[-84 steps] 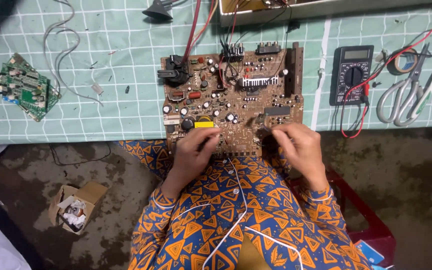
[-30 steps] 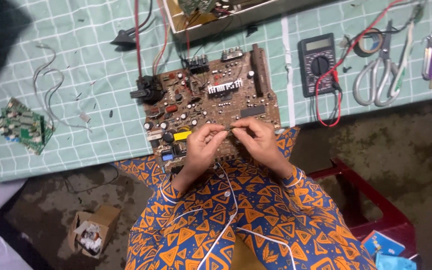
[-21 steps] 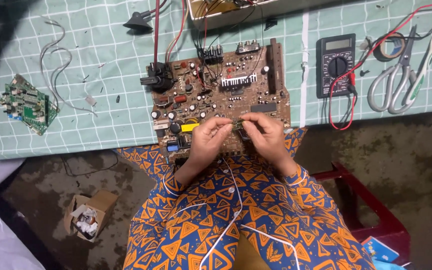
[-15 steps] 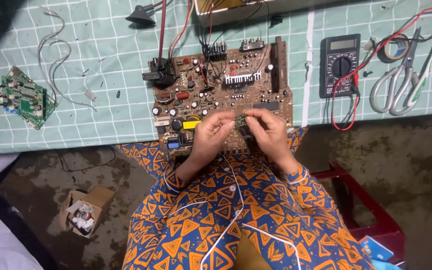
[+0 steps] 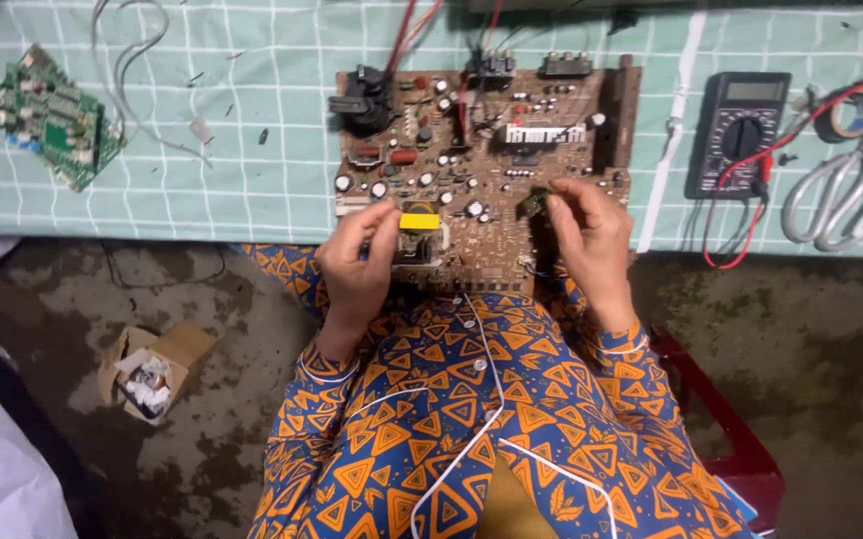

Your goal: Cleaning a circuit board with a toothbrush and inspecting it using a wooden stick and a multimeter probe.

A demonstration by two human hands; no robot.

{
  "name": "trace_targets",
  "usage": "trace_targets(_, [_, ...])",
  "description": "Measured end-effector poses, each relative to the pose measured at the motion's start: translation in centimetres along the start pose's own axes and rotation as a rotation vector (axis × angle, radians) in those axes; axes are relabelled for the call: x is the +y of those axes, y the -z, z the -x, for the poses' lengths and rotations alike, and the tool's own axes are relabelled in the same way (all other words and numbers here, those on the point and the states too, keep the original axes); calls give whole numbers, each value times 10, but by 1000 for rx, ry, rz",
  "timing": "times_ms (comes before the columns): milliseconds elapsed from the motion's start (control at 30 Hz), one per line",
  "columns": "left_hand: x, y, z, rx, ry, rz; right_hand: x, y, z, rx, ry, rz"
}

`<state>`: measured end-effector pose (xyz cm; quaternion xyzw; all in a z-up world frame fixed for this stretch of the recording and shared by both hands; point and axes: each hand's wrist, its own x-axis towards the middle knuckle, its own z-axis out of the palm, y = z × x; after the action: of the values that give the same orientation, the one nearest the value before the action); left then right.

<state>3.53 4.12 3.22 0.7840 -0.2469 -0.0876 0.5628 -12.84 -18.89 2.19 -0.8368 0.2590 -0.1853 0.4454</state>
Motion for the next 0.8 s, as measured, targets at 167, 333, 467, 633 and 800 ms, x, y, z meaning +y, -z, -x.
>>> trace_targets(167, [-26,27,11,91,27,-68,-5,-4,1,52,194,227])
trace_targets(333, [-41,29,25,89,-15,-144,16,-34,29,26,324,312])
trace_targets(467, [-46,29,31,59,-63,-182,15,-64,45,-183,356,270])
trace_targets(633, [-54,36,35,48,-52,-208,25,-83,51,-284,349,335])
trace_targets(800, [-59,41,40,48,-118,-219,32,-95,54,-275,355,372])
